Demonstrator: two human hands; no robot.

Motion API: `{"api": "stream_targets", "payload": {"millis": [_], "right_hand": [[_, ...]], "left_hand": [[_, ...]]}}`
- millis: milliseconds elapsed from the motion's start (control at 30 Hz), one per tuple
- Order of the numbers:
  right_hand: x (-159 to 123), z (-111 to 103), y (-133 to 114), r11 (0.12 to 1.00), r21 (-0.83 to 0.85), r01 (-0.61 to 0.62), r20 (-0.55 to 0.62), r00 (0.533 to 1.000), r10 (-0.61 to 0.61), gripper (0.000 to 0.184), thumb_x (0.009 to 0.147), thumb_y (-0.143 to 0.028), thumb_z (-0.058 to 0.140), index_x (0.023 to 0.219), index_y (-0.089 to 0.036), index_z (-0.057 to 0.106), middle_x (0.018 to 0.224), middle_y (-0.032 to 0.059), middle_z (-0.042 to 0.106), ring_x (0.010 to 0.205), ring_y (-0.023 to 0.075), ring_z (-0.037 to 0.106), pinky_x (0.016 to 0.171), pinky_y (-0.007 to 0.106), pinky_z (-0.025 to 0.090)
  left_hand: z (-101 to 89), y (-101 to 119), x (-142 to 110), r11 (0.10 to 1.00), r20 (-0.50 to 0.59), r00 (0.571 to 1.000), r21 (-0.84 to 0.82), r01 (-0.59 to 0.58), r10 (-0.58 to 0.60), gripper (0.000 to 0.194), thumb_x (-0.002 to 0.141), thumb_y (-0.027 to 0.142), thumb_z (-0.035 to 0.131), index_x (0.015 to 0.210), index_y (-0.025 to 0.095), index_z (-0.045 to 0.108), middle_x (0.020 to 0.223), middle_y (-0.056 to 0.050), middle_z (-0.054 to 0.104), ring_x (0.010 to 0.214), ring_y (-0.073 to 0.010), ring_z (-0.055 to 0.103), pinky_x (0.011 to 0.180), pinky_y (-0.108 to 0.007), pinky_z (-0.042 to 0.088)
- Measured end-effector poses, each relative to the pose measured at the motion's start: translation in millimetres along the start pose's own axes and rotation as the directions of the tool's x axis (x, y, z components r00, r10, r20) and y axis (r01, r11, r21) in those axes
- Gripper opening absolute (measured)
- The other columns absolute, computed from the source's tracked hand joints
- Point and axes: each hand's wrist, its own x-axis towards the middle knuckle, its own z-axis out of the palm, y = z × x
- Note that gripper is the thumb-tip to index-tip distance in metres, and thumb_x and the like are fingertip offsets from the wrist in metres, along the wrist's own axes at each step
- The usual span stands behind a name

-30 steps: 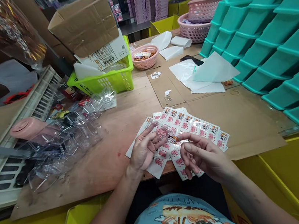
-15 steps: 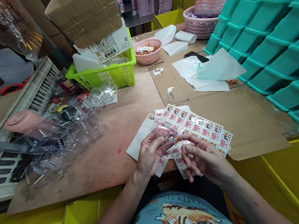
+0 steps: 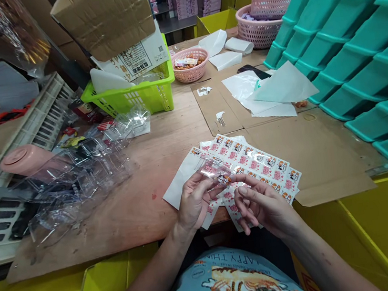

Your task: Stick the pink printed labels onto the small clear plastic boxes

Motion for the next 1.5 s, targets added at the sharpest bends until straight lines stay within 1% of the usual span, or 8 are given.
{"api": "stream_targets", "payload": {"millis": [100, 200, 400, 500, 833, 1200, 1333, 1500], "right_hand": [[-1, 0, 0, 1.000, -0.005, 0.013, 0.004, 1.000, -0.013, 0.023, 0.096, -0.028, 0.056, 0.117, -0.020, 0.053, 0.062, -0.0022, 0.064, 0.035, 0.0057, 0.045, 0.042, 0.026, 0.056], [-1, -1, 0, 1.000, -0.010, 0.024, 0.007, 1.000, -0.024, 0.023, 0.096, -0.027, 0.056, 0.118, -0.021, 0.052, 0.062, -0.0021, 0.064, 0.036, 0.0060, 0.046, 0.042, 0.025, 0.056], [2, -5, 4, 1.000, -0.014, 0.003, -0.005, 1.000, -0.003, 0.024, 0.096, -0.028, 0.056, 0.118, -0.021, 0.051, 0.062, -0.0021, 0.064, 0.036, 0.0062, 0.046, 0.042, 0.025, 0.056], [3, -5, 5, 1.000, -0.015, -0.005, -0.012, 1.000, 0.005, 0.025, 0.095, -0.029, 0.056, 0.118, -0.021, 0.051, 0.062, -0.0024, 0.064, 0.035, 0.0066, 0.046, 0.041, 0.025, 0.055], [3, 0, -2, 0.996, -0.083, -0.032, -0.067, 0.997, 0.026, 0.030, 0.093, -0.032, 0.060, 0.118, -0.019, 0.050, 0.060, -0.0017, 0.064, 0.035, 0.0082, 0.048, 0.039, 0.025, 0.054], [3, 6, -8, 0.960, -0.274, -0.050, -0.137, 0.990, 0.012, 0.044, 0.090, -0.043, 0.062, 0.125, -0.018, 0.049, 0.059, -0.0024, 0.065, 0.035, 0.0100, 0.052, 0.038, 0.023, 0.053], [3, 11, -10, 0.936, -0.350, -0.043, -0.164, 0.986, -0.016, 0.046, 0.088, -0.044, 0.065, 0.122, -0.017, 0.051, 0.058, -0.0029, 0.064, 0.036, 0.0096, 0.054, 0.036, 0.018, 0.048], [4, 16, -13, 0.924, -0.380, -0.043, -0.193, 0.981, -0.034, 0.049, 0.085, -0.048, 0.066, 0.120, -0.016, 0.052, 0.056, -0.0033, 0.063, 0.034, 0.0091, 0.053, 0.035, 0.018, 0.046]], "left_hand": [[1.0, 0, 0, 1.000, -0.023, 1.000, -0.012, 0.015, -0.015, 0.033, 0.077, 0.013, 0.069, 0.110, 0.016, 0.066, 0.095, -0.006, 0.075, 0.096, -0.0215, 0.070, 0.092, -0.039, 0.053], [0.9, 0, 0, 1.000, -0.030, 0.999, -0.024, 0.010, -0.011, 0.028, 0.077, 0.013, 0.069, 0.105, 0.015, 0.067, 0.100, -0.007, 0.075, 0.099, -0.0224, 0.070, 0.092, -0.040, 0.053], [-0.8, -1, -1, 1.000, 0.020, 1.000, -0.026, -0.007, 0.008, 0.028, 0.082, 0.012, 0.065, 0.109, 0.017, 0.068, 0.108, -0.007, 0.074, 0.101, -0.0196, 0.069, 0.093, -0.038, 0.053], [-1.4, -1, -1, 1.000, 0.026, 1.000, -0.027, -0.010, 0.011, 0.024, 0.082, 0.011, 0.065, 0.105, 0.017, 0.070, 0.106, -0.006, 0.075, 0.099, -0.0187, 0.069, 0.093, -0.038, 0.053], [-0.8, -1, -1, 0.999, 0.045, 0.999, -0.029, -0.014, 0.015, 0.029, 0.083, 0.011, 0.063, 0.110, 0.019, 0.070, 0.112, -0.006, 0.073, 0.105, -0.0203, 0.068, 0.095, -0.038, 0.053], [-6.4, -7, -1, 0.999, -0.012, 0.999, -0.020, -0.032, 0.032, 0.031, 0.080, 0.013, 0.067, 0.111, 0.021, 0.068, 0.108, -0.005, 0.075, 0.104, -0.0226, 0.069, 0.099, -0.045, 0.050], [-3.6, -6, -2, 0.999, -0.001, 1.000, -0.026, -0.025, 0.025, 0.028, 0.083, 0.018, 0.067, 0.110, 0.021, 0.067, 0.110, -0.006, 0.074, 0.106, -0.0229, 0.069, 0.097, -0.044, 0.051], [-0.5, -8, 1, 0.998, -0.088, 0.995, -0.026, -0.054, 0.051, 0.017, 0.084, 0.029, 0.069, 0.098, 0.020, 0.069, 0.102, -0.005, 0.076, 0.097, -0.0214, 0.071, 0.088, -0.039, 0.056]]}}
